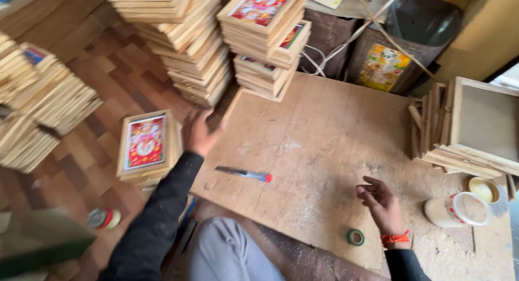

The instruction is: The person sits on the floor and assembles small wooden frames by applying green tape to the edges of a printed image inside the frame. They use a utility knife to cut the tape and then stack the completed frames.

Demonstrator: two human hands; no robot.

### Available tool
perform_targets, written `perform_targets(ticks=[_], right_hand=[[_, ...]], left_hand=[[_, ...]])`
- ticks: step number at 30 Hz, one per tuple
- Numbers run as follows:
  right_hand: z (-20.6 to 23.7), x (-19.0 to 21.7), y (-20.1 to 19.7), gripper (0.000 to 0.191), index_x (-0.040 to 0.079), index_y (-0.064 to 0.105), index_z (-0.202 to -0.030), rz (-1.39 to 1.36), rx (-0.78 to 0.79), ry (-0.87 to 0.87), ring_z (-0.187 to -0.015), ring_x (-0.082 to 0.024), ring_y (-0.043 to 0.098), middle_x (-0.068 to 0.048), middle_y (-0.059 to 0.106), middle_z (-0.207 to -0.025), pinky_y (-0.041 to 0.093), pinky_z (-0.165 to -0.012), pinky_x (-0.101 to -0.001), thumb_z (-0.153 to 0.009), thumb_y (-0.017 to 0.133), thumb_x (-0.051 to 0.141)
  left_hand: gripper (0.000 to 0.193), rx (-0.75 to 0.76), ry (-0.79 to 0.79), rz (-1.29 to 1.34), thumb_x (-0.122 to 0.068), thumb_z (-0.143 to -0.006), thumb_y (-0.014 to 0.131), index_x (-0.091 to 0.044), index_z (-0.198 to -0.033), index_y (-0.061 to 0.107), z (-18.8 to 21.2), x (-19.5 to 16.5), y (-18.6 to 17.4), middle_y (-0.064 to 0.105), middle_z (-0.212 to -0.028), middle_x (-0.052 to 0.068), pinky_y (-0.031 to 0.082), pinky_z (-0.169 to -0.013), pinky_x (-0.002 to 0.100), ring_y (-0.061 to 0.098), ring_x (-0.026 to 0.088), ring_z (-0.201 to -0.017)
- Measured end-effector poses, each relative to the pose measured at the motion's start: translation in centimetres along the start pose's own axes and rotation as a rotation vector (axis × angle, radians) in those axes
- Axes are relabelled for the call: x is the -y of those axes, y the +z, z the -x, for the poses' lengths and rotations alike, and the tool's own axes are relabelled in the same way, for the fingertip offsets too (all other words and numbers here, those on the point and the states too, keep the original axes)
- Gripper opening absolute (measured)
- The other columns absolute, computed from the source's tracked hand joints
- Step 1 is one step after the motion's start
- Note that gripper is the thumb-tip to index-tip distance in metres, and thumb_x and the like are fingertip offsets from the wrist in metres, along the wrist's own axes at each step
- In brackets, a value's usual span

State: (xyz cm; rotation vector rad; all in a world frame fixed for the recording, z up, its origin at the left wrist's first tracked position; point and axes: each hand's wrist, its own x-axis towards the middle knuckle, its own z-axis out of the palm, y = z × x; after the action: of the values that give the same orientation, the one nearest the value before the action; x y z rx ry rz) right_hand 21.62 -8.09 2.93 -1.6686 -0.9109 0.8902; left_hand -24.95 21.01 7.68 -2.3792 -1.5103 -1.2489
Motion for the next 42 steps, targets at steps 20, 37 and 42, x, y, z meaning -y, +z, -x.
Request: perform_targets(ticks=[20,37,42], right_hand=[[14.3,1.3,1.6,0.032,-0.005,0.068,-0.129,0.059,-0.155,-0.205,-0.089,-0.016,0.070,-0.015,0.072,-0.108,0.057,-0.073,-0.0284,-0.100,0.071,0.009],[21.9,11.9,2.6,0.039,-0.010,0.063,-0.133,0.166,-0.154,-0.351,-0.098,-0.020,0.071,-0.019,0.072,-0.118,0.059,-0.084,-0.0308,-0.097,0.070,0.005],[17.5,6.4,-2.4,0.039,-0.011,0.063,-0.133,0.233,-0.193,-0.293,-0.096,-0.025,0.072,-0.022,0.072,-0.115,0.059,-0.082,-0.0345,-0.099,0.071,0.006]], left_hand=[[0.017,-0.137,-0.568,0.457,-0.006,-0.087,0.067,-0.002,-0.104,0.068,34.2,-8.2,-13.5,0.067,-0.106,0.014,0.052,-0.087,0.039,0.066,0.035,-0.101],[0.020,-0.312,-0.830,0.830,-0.003,-0.091,0.066,-0.004,-0.110,0.072,31.8,-7.7,-11.8,0.076,-0.099,0.006,0.056,-0.077,0.030,0.069,0.015,-0.085],[0.011,-0.442,-0.836,0.752,-0.007,-0.094,0.067,-0.009,-0.105,0.071,25.0,-4.6,-11.3,0.073,-0.102,0.004,0.055,-0.076,0.030,0.069,0.015,-0.087]])
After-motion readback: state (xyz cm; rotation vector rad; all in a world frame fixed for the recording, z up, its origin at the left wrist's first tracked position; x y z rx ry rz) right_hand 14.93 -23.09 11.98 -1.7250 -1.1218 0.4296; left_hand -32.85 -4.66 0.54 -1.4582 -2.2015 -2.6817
